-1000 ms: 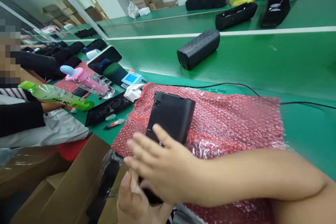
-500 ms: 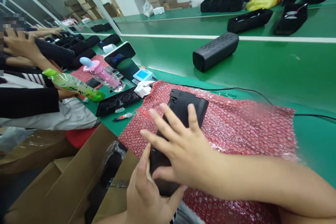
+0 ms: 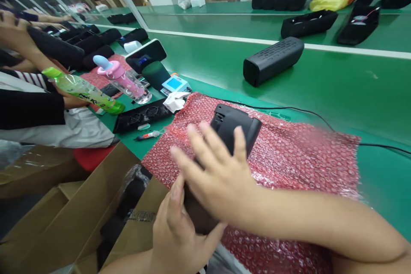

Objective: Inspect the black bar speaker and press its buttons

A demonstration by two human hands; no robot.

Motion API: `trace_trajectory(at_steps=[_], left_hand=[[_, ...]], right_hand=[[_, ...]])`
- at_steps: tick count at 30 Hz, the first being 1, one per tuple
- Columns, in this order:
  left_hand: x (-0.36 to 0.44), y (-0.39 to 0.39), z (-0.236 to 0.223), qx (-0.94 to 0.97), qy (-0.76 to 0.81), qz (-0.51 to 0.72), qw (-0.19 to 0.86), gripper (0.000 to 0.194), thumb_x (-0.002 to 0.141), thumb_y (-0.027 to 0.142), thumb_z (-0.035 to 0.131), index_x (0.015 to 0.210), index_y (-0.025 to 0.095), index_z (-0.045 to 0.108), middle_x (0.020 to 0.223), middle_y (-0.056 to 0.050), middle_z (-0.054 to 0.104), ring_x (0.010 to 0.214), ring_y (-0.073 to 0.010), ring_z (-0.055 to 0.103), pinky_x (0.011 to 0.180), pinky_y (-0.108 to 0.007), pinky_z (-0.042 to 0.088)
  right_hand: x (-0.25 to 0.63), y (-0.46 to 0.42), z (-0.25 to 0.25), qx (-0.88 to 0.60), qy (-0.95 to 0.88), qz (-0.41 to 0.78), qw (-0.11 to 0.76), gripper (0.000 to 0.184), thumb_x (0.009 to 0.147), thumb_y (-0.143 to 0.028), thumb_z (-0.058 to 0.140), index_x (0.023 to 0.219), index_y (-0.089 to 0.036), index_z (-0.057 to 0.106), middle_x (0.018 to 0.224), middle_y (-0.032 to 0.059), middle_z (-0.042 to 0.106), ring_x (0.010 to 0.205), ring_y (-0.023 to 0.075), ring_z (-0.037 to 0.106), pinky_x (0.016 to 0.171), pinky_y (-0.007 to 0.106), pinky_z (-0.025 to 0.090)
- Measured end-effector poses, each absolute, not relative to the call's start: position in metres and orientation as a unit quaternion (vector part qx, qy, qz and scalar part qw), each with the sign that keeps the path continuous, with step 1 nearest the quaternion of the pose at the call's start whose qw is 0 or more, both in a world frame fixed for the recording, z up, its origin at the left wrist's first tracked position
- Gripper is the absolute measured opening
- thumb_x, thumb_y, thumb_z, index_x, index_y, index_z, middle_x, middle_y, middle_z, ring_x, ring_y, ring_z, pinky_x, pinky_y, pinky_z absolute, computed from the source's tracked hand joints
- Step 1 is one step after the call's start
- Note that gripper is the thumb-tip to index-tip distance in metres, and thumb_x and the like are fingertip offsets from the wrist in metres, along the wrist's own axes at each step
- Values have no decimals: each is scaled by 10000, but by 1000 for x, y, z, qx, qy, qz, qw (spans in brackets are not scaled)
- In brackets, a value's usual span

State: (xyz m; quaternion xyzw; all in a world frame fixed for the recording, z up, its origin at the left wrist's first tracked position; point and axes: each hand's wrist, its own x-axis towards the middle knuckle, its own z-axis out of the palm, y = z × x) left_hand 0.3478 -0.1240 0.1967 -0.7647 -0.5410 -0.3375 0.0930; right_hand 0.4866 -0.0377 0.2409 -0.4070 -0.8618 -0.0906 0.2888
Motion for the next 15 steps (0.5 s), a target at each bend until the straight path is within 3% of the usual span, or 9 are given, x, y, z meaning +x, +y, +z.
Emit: trace_trajectory(at_steps=[3,5,8,11,13,15], left_hand=[[343,-123,201,-770,-547,-321,65,1107,785,307,738,1588,72,13,1392,-344,464,1277,-416,546,919,-559,545],[340,-122,203,-777,-553,-287,83,1021,802,353,709,1584,78,113,1385,-332,477,1246,-418,568,896,-534,559],[335,-121,204,-796,-550,-227,112,869,820,446,659,1547,130,302,1431,-303,447,1207,-409,592,853,-490,577],[331,-121,199,-792,-557,-223,117,872,815,464,636,1550,130,308,1466,-284,424,1230,-393,580,878,-482,576],[324,-121,194,-792,-552,-231,117,961,800,474,643,1569,62,241,1456,-285,442,1251,-384,569,896,-465,579],[312,-120,188,-799,-540,-241,105,1053,773,494,658,1570,-6,185,1453,-287,452,1285,-379,550,926,-442,578]], right_hand=[[515,8,249,-528,-779,-62,332,476,982,-359,494,1417,-176,551,1534,196,406,1442,419,327,1134,725,178],[540,45,251,-565,-741,6,363,578,960,-408,513,1421,-60,535,1520,250,397,1446,428,313,1167,649,236],[559,82,242,-531,-701,251,404,565,905,-528,565,1307,-136,635,1382,164,577,1355,372,469,1163,586,330],[555,91,226,-423,-615,549,377,623,843,-663,566,1219,-180,682,1248,134,671,1203,356,608,1078,583,443],[549,87,222,-335,-583,654,348,651,834,-704,558,1232,-204,682,1242,118,681,1151,343,642,1061,569,462],[546,82,224,-279,-601,668,339,650,843,-714,573,1265,-230,675,1323,96,642,1203,333,616,1102,542,430]])
